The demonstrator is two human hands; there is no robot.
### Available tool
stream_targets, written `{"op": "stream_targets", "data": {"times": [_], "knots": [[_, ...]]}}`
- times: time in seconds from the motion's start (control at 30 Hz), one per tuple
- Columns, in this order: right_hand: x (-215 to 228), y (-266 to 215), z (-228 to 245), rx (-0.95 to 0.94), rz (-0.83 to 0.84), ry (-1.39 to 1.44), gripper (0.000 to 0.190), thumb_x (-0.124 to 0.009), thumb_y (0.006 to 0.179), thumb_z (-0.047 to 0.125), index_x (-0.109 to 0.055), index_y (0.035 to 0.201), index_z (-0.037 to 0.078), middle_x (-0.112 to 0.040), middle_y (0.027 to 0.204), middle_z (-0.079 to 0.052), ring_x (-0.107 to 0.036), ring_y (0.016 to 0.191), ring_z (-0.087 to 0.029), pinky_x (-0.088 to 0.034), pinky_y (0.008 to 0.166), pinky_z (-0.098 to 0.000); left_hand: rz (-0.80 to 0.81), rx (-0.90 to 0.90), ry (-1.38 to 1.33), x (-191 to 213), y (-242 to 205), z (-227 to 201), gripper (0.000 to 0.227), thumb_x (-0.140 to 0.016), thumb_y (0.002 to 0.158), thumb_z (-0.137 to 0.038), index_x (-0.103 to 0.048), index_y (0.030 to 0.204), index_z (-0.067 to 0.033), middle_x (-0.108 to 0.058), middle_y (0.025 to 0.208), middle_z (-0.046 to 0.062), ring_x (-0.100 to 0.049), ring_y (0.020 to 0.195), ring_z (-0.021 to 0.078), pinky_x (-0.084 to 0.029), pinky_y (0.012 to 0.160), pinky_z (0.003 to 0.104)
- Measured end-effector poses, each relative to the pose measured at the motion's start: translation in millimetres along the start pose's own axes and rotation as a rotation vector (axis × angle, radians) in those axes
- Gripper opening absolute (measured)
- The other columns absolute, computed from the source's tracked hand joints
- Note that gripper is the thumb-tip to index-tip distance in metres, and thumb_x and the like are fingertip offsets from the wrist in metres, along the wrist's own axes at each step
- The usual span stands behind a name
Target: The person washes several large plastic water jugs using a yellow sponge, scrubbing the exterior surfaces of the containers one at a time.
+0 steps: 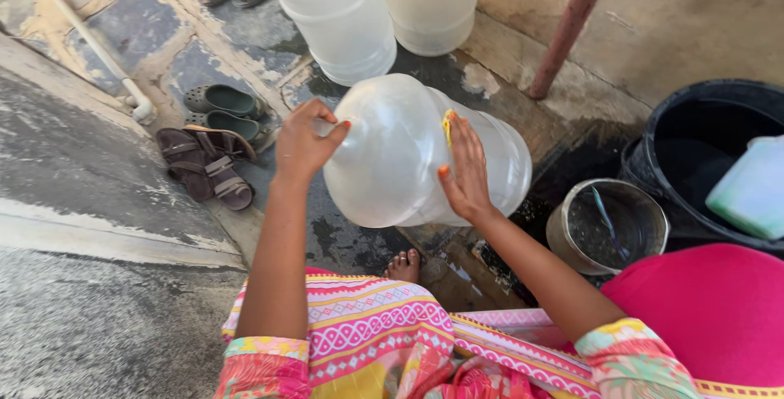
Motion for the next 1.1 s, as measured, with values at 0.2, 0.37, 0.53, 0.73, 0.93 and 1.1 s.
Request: {"op": "stream_targets", "data": {"times": [0.2, 0.37, 0.53, 0.73, 0.93, 1.1], "knots": [[20, -22, -149, -0.499, 0.086, -0.249, 0.079, -0.018, 0.104, 0.062, -0.031, 0.161, 0.008, -0.035, 0.167, -0.013, -0.029, 0.158, -0.029, -0.014, 0.13, -0.0502, -0.003, 0.009, -0.069, 3, -1, 10, 0.026, -0.085, 0.077, -0.027, -0.067, 0.085, -0.0086, -0.071, 0.091, 0.007, -0.071, 0.083, 0.0261, -0.053, 0.072, 0.04], [27, -59, -210, -0.822, -0.083, 0.71, 0.1, -0.018, 0.095, 0.081, -0.025, 0.162, 0.008, -0.026, 0.17, -0.012, -0.025, 0.155, -0.027, -0.017, 0.127, -0.0443, -0.079, 0.017, -0.017, -13, 2, 29, 0.026, -0.086, 0.075, -0.027, -0.068, 0.081, -0.0102, -0.07, 0.088, 0.006, -0.07, 0.083, 0.0261, -0.054, 0.074, 0.039], [38, -55, -185, -1.145, -0.075, 0.987, 0.137, -0.012, 0.069, 0.102, -0.034, 0.158, 0.0, -0.038, 0.165, -0.015, -0.033, 0.152, -0.031, -0.021, 0.125, -0.0453, -0.126, -0.122, -0.034, -28, 11, 38, 0.032, -0.089, 0.073, -0.034, -0.069, 0.08, -0.0114, -0.07, 0.094, 0.005, -0.069, 0.094, 0.0287, -0.053, 0.084, 0.041], [56, -55, -150, -1.401, -0.106, 1.194, 0.155, -0.004, 0.055, 0.11, -0.038, 0.154, -0.004, -0.044, 0.158, -0.021, -0.042, 0.145, -0.037, -0.032, 0.121, -0.0517, 0.004, 0.096, -0.017, -12, 8, 15, 0.028, -0.083, 0.074, -0.034, -0.068, 0.081, -0.0124, -0.068, 0.099, 0.004, -0.069, 0.094, 0.0296, -0.054, 0.08, 0.042], [55, -59, -143, -1.573, -0.102, 1.14, 0.156, -0.002, 0.059, 0.11, -0.037, 0.154, -0.008, -0.042, 0.158, -0.027, -0.038, 0.146, -0.044, -0.026, 0.122, -0.0595, 0.108, 0.156, -0.076, 13, 3, -14, 0.027, -0.08, 0.074, -0.033, -0.066, 0.08, -0.0119, -0.069, 0.096, 0.0, -0.07, 0.093, 0.0244, -0.053, 0.076, 0.042], [61, -49, -152, -1.528, -0.125, 1.167, 0.152, -0.001, 0.06, 0.109, -0.039, 0.153, -0.005, -0.044, 0.155, -0.025, -0.039, 0.144, -0.045, -0.026, 0.121, -0.0622, 0.167, 0.074, -0.118, 21, 1, -18, 0.026, -0.081, 0.073, -0.032, -0.067, 0.08, -0.0101, -0.069, 0.093, 0.002, -0.07, 0.093, 0.0242, -0.053, 0.077, 0.04]]}}
Point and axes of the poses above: each hand's wrist, its own y-axis towards the middle knuckle, its own x-axis out of the back of the hand, z = x × y, the point moved 1 cm from there along y, towards the middle knuckle
